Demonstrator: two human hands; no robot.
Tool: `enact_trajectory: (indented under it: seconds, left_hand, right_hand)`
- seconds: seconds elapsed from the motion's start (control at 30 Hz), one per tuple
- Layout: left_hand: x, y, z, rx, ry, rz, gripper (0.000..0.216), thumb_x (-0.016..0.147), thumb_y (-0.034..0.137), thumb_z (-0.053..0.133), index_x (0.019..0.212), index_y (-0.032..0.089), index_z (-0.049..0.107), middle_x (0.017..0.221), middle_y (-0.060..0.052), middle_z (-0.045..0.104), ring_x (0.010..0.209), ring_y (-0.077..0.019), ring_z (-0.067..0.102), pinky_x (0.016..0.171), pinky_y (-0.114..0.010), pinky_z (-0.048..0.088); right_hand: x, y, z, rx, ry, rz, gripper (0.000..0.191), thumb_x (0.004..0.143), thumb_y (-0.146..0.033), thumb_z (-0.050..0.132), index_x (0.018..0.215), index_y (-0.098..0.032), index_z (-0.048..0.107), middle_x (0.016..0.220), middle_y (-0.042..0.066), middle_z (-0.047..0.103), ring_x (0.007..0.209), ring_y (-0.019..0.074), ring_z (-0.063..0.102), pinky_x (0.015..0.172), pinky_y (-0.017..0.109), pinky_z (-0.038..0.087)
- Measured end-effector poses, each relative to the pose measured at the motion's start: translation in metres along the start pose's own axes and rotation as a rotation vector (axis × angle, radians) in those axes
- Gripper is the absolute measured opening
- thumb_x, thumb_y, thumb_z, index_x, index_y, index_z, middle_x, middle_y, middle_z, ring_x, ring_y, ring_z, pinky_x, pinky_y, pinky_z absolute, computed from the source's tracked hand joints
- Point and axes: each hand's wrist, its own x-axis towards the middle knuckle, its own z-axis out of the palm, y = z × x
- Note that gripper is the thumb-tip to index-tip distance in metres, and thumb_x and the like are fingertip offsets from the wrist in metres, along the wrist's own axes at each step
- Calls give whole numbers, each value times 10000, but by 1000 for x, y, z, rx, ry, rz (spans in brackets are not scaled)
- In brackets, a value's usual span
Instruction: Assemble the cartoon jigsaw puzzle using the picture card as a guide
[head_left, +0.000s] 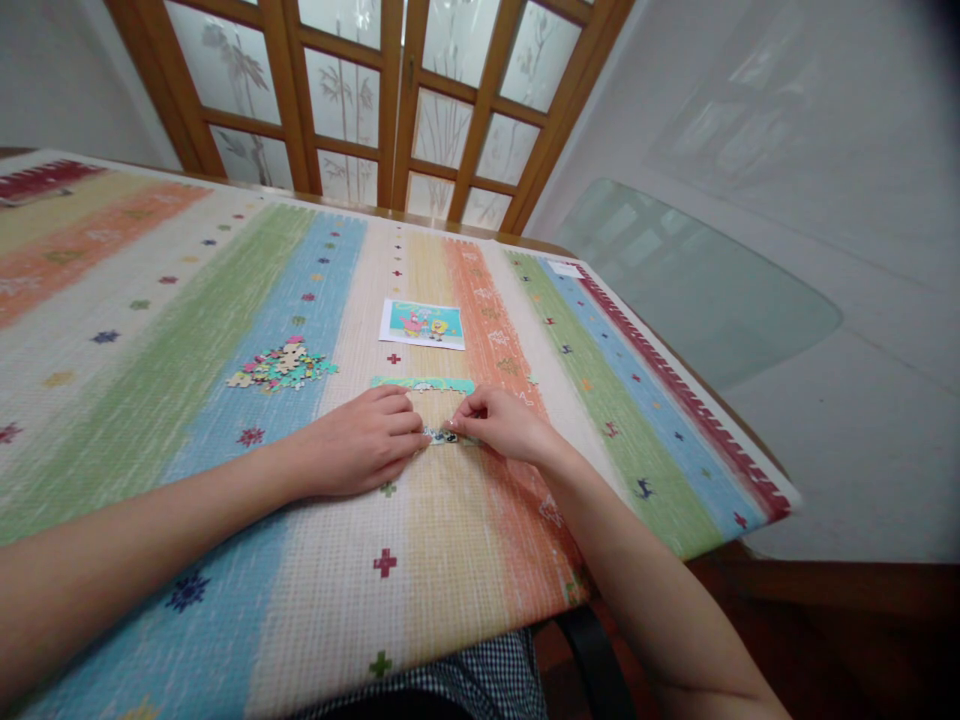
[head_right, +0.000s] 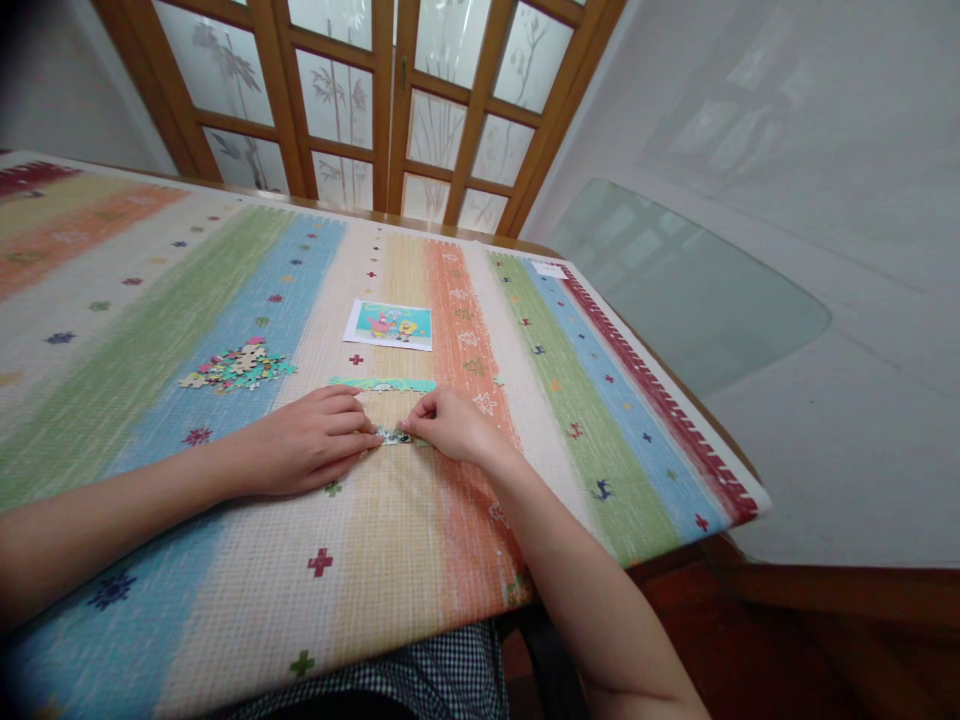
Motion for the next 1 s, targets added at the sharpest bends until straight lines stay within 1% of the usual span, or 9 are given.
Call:
enact_trajectory:
  seconds: [0.13,0.27,0.4,0.53,0.67,0.77,0.87,0.93,1.0]
  left_hand:
    - [1,1,-1,22,-21,-2,235,1001,232,476,1092,191,689,960,-63,708,954,-229,602,1040,-448,407]
    - [3,3,0,40,-12,-3,218,996,227,488,1084,195,685,920,-50,695,925,-220,591,1062,-446,379]
    - [4,5,0,65,-24,3,245,1005,252,490,1167,199,667,895,-43,663,908,-222,573,1059,-449,374]
    - [6,7,2,113,-70,-2,312,1003,270,506,1289,221,619,943,-39,647,916,-228,551,1072,-475,360]
    - [8,9,5,154,-82,-7,309,999,279,508,1281,234,627,950,-38,639,914,-230,532,1081,-480,345]
    - [9,11,5,150,-75,-17,292,1004,290,499,1253,246,646,916,-37,626,903,-231,527,1047,-462,366]
    - [10,11,4,135,-71,-28,283,1001,297,508,1233,245,660,903,-41,619,890,-234,526,1033,-467,370]
    - [10,11,3,126,-79,-39,291,998,298,515,1246,246,658,917,-44,619,898,-237,528,1032,-475,370]
    - [10,10,3,116,-89,-51,301,997,299,516,1263,257,651,928,-45,618,914,-242,533,1035,-487,370]
  right_hand:
    - [-2,-1,1,-101,65,-7,230,840,-300,693,650,-169,681,633,8,621,593,126,527,542,259,329]
    - [-3,-1,3,-226,156,-68,176,818,-294,751,688,-186,704,766,44,671,734,166,584,635,274,384]
    - [-4,-2,3,-283,177,-98,188,841,-294,749,697,-184,700,793,54,656,784,180,585,685,285,393]
    - [-6,-2,5,-328,210,-141,177,858,-290,747,725,-181,707,827,51,630,828,180,575,734,293,387]
    - [-9,-3,6,-364,236,-168,166,860,-306,762,746,-187,746,825,48,611,828,182,564,740,302,378]
    - [-11,-3,0,-390,229,-208,143,867,-331,762,789,-216,794,809,49,602,825,191,559,741,315,374]
    - [-14,-4,-14,-358,225,-228,108,900,-256,717,865,-230,816,793,51,616,820,194,568,745,320,383]
    - [-17,-4,-24,-315,242,-233,114,899,-202,699,890,-226,810,812,53,638,825,192,576,757,319,395]
    - [-20,-3,-29,-302,220,-258,123,886,-172,697,895,-230,806,819,48,647,830,189,579,774,319,400]
